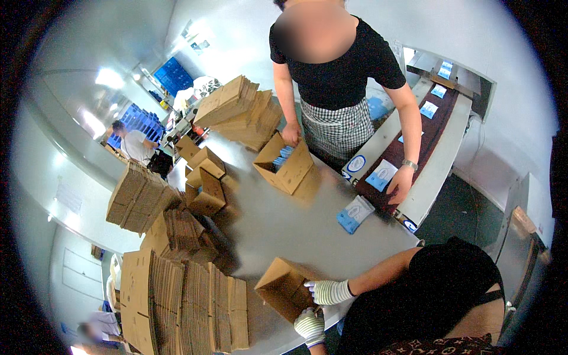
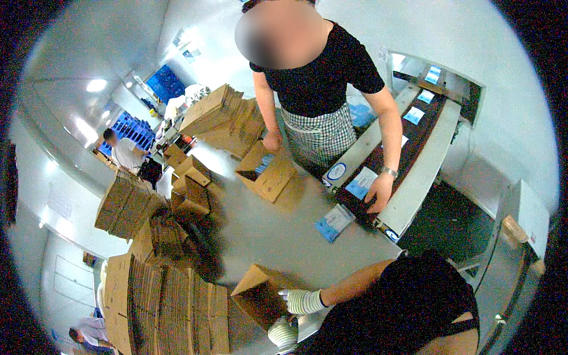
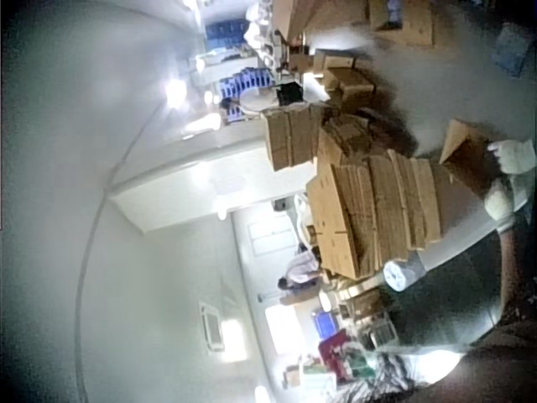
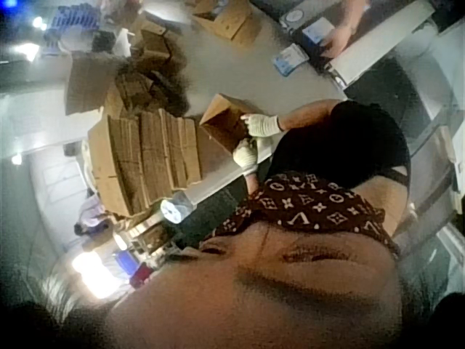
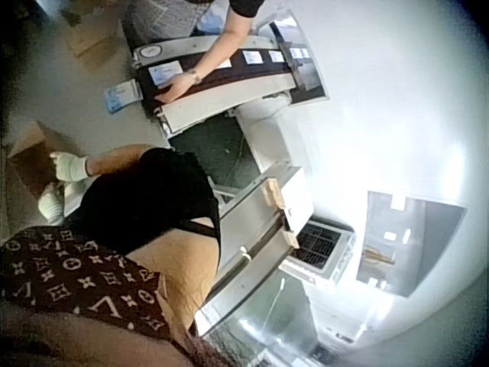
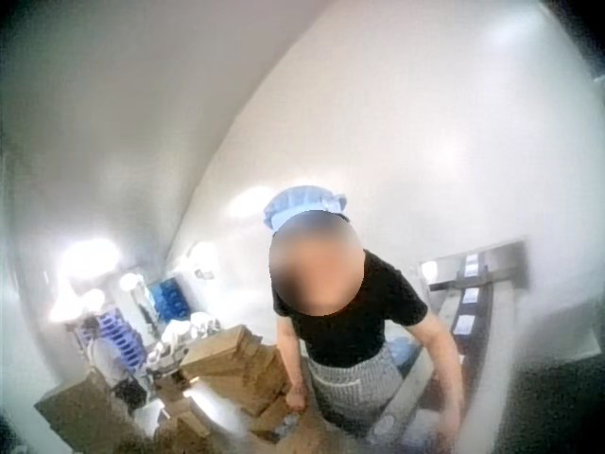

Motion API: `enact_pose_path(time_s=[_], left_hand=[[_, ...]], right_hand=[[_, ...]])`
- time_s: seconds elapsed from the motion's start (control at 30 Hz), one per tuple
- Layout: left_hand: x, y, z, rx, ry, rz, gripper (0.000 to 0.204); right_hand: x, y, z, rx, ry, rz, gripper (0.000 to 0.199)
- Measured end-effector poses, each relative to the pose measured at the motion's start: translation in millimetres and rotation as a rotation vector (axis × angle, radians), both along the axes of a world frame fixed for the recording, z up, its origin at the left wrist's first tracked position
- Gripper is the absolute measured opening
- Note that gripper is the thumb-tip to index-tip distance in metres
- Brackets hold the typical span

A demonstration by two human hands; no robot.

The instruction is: The person picks up flat cardboard sheets, folds them into boxes, and then packs small blue and white packaged items into the boxes.

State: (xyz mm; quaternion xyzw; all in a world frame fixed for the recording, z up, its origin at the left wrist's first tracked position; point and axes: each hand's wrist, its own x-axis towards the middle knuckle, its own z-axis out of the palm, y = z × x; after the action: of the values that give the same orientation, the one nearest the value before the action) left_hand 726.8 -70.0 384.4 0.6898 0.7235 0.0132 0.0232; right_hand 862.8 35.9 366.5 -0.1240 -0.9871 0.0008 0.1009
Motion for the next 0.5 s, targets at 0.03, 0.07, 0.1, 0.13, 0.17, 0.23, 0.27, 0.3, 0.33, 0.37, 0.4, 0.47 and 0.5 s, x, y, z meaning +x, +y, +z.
enact_pose_path(time_s=[0.03,0.07,0.1,0.13,0.17,0.23,0.27,0.3,0.33,0.37,0.4,0.47,0.5], left_hand=[[0.2,0.1,-1.0,-0.005,0.0,-0.006,0.028],[0.2,0.7,-2.6,0.01,0.002,-0.015,0.028],[0.2,1.4,-3.8,0.024,0.005,-0.023,0.028],[-0.3,1.8,-4.6,0.019,0.005,-0.029,0.028],[-0.7,2.5,-5.4,0.019,-0.003,-0.037,0.027],[-0.2,4.0,-7.0,0.019,-0.014,-0.05,0.027],[0.7,5.5,-3.4,0.043,-0.033,-0.065,0.026],[1.6,7.0,-0.1,0.068,-0.053,-0.082,0.025],[-1.4,7.3,-1.2,0.062,-0.045,-0.082,0.025],[-4.3,8.9,-5.4,0.078,-0.079,-0.101,0.025],[-7.5,9.1,-7.9,0.095,-0.112,-0.12,0.025],[-4.3,10.5,-2.6,0.08,-0.056,-0.111,0.024],[-1.6,11.7,0.5,0.072,-0.007,-0.098,0.024]], right_hand=[[0.4,0.4,-2.5,-0.005,0.0,-0.006,0.018],[0.7,2.2,-5.1,0.007,-0.012,0.005,0.018],[0.7,2.9,-7.6,0.019,-0.024,0.016,0.018],[0.5,1.8,-10.0,0.013,-0.024,0.01,0.018],[0.1,1.3,-12.2,0.014,-0.02,-0.009,0.018],[1.1,2.5,-16.6,0.014,-0.019,-0.033,0.018],[1.4,4.1,-21.4,0.03,0.0,-0.031,0.018],[2.0,4.3,-26.0,0.046,0.018,-0.03,0.018],[1.8,3.1,-21.4,0.041,0.026,-0.03,0.018],[4.4,4.1,-13.4,0.053,0.045,-0.038,0.018],[6.0,5.9,-4.7,0.066,0.065,-0.044,0.019],[6.3,4.2,3.3,0.064,-0.01,-0.064,0.019],[6.5,3.2,5.5,0.069,-0.093,-0.076,0.019]])
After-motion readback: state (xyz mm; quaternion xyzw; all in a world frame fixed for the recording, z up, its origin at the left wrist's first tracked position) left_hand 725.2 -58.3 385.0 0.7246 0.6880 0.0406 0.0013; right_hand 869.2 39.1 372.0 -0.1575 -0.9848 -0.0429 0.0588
